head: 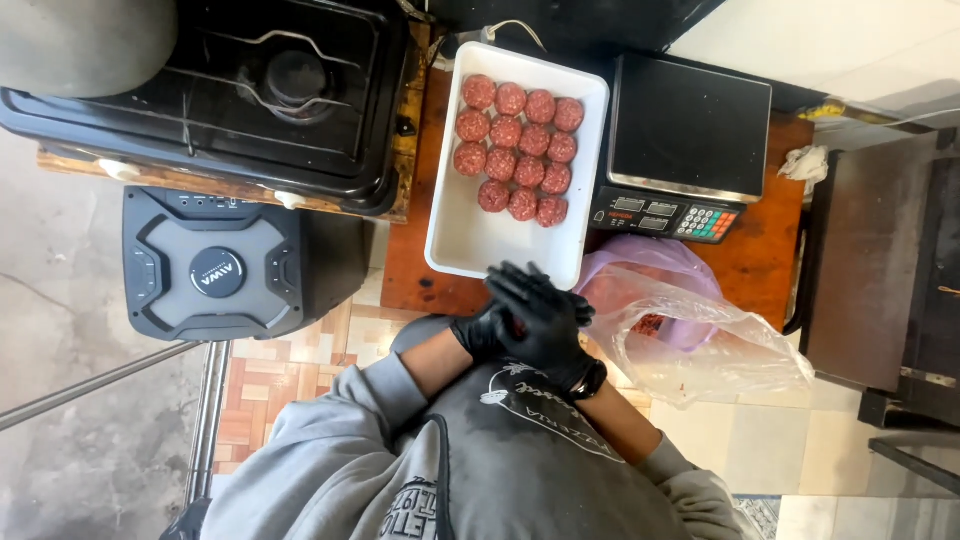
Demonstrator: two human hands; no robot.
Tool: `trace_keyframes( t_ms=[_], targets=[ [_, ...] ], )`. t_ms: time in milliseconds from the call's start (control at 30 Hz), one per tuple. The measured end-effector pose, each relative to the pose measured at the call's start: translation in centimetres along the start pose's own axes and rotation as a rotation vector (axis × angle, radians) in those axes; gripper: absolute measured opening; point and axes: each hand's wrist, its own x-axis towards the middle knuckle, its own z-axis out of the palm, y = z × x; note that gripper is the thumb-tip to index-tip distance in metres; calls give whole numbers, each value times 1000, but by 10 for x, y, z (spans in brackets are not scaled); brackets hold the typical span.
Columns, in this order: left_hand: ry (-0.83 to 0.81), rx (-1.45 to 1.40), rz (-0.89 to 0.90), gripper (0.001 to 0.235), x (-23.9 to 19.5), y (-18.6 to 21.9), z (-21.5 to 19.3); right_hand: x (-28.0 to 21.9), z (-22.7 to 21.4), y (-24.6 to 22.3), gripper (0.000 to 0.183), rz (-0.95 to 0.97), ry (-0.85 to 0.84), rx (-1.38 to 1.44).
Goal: The recorder uses their hands to shape portions of raw ground meat into burger patties and arranges them in a white tray.
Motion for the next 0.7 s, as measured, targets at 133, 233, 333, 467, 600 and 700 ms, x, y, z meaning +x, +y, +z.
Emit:
trace_keyframes(
  t_ms=[133,233,333,467,600,700],
  targets=[
    [66,527,287,45,-52,35,92,1,-13,7,52,153,13,-76],
    [-34,-108,282,51,-31,44,143,5,0,-8,50,33,48,81],
    [-140,-104,-109,52,0,22,72,8,4,-15,55,-140,-66,-40],
    [107,966,260,55,-44,27,63,-4,-3,4,49,35,14,-99],
    [-26,-79,188,53,-34,54,121,-8,6,2,43,79,36,-110],
    [-91,-222,179,55,-22,47,79,1,10,-5,45,-64,-40,-49]
  ],
)
